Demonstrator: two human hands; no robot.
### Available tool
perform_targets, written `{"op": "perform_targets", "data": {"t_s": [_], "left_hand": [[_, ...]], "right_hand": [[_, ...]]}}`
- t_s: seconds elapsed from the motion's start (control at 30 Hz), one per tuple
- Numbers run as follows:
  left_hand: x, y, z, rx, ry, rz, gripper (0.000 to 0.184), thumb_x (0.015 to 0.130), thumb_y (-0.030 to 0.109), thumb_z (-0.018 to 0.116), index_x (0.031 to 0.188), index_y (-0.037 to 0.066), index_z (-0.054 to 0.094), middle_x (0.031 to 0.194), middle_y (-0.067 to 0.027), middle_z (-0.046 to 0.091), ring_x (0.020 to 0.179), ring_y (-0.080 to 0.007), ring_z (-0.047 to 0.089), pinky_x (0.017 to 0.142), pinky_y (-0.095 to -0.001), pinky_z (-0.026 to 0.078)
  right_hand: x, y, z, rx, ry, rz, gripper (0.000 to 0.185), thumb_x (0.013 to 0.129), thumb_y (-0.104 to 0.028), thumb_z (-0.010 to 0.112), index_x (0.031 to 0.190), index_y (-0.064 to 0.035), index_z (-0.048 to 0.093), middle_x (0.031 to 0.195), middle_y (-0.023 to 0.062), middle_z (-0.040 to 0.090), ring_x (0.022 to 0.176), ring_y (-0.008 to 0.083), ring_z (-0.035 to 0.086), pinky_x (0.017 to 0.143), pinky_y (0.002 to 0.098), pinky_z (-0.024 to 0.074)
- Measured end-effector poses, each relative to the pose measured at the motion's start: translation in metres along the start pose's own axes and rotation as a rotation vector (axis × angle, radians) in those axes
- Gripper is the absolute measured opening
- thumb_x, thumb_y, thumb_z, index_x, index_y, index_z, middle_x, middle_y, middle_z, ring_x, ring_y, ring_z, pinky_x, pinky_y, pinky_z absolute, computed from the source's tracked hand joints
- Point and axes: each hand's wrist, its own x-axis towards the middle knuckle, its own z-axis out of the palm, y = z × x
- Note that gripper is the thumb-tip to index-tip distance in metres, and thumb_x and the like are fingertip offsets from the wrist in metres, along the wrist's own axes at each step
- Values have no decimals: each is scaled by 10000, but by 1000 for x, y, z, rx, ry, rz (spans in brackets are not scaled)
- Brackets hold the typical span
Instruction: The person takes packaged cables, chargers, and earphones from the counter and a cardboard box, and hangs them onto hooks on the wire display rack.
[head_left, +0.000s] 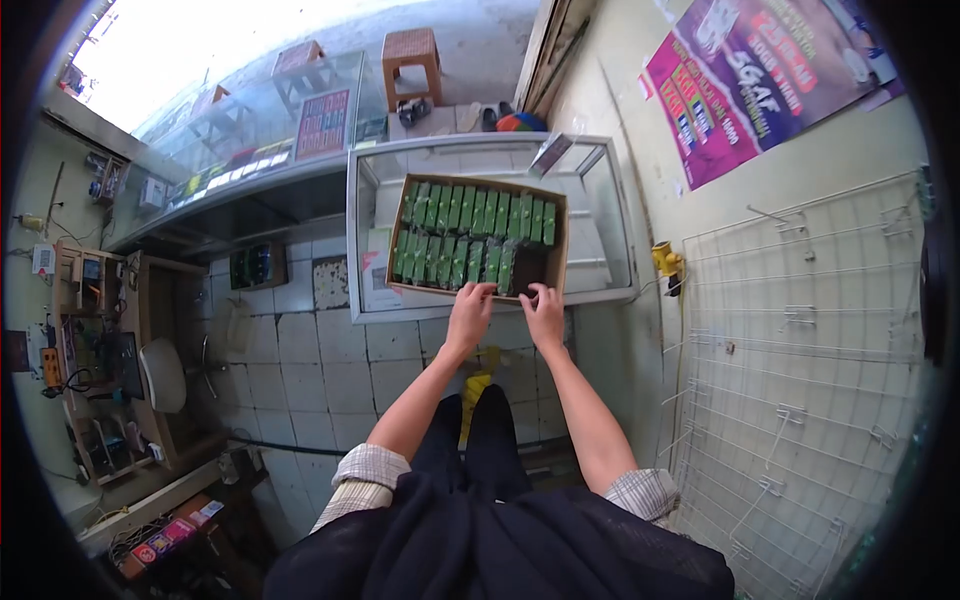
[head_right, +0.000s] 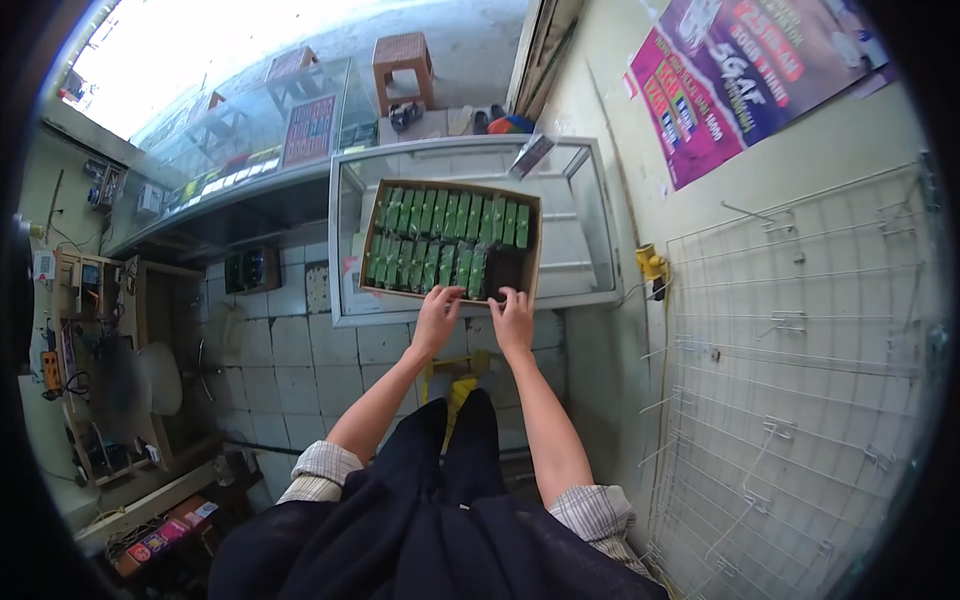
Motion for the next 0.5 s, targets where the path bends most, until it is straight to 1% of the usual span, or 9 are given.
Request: {"op": "perform_targets", "data": {"t_s": [0.07,0.13,0.2,0.27,0.3,0.33,0.4,0.47,0.5], "left_hand": [[5,5,11,60,-19,-26,180,806,57,542,981,48,586,887,-104,536,842,-261,537,718,-339,459],[9,-3,23,368,21,19,185,793,85,548,970,77,600,891,-90,536,866,-268,507,739,-353,438],[9,-8,30,403,24,-11,181,786,98,548,954,95,615,889,-81,538,860,-273,493,722,-353,436],[8,-5,33,419,34,-57,187,794,99,529,954,101,624,918,-75,533,873,-270,487,736,-376,414],[7,-2,36,455,0,-155,207,803,122,514,965,160,637,982,-47,502,927,-271,446,741,-442,368],[11,0,36,463,-2,-155,207,803,122,514,965,160,637,982,-47,502,927,-271,446,741,-442,368],[17,5,37,400,-99,-400,191,808,159,515,935,206,650,1015,-47,456,996,-271,386,760,-470,316],[18,8,39,389,-120,-368,182,812,189,521,921,239,659,1032,-46,432,1009,-285,357,758,-487,302],[18,16,39,389,-92,-312,174,811,195,530,929,235,651,1036,-49,426,1003,-284,359,768,-476,302]], "right_hand": [[8,-10,4,-161,5,39,311,765,-291,636,951,-51,567,905,108,534,914,290,487,804,387,407],[16,-17,9,-364,106,-154,408,714,-369,668,951,-52,571,903,91,534,921,260,473,802,389,392],[22,-18,18,-364,38,-179,422,703,-388,668,941,-52,573,908,83,537,936,240,461,794,388,384],[25,-12,33,-395,-128,-69,437,701,-405,664,939,-50,574,917,81,551,937,244,471,777,377,388],[27,-9,37,-390,-127,-37,409,716,-385,656,921,-42,569,913,103,568,922,263,506,748,392,414],[32,-6,40,-382,-129,-35,409,716,-385,656,921,-42,569,913,103,568,922,263,506,748,392,414],[41,-2,40,-263,-349,137,370,733,-348,647,903,-31,562,902,129,577,895,293,538,709,405,441],[40,-2,30,-242,-336,146,323,737,-288,644,887,-19,546,895,147,574,876,312,548,700,414,457],[37,-3,25,-208,-216,102,309,735,-247,643,904,-9,541,898,150,572,882,313,543,718,409,456]]}}
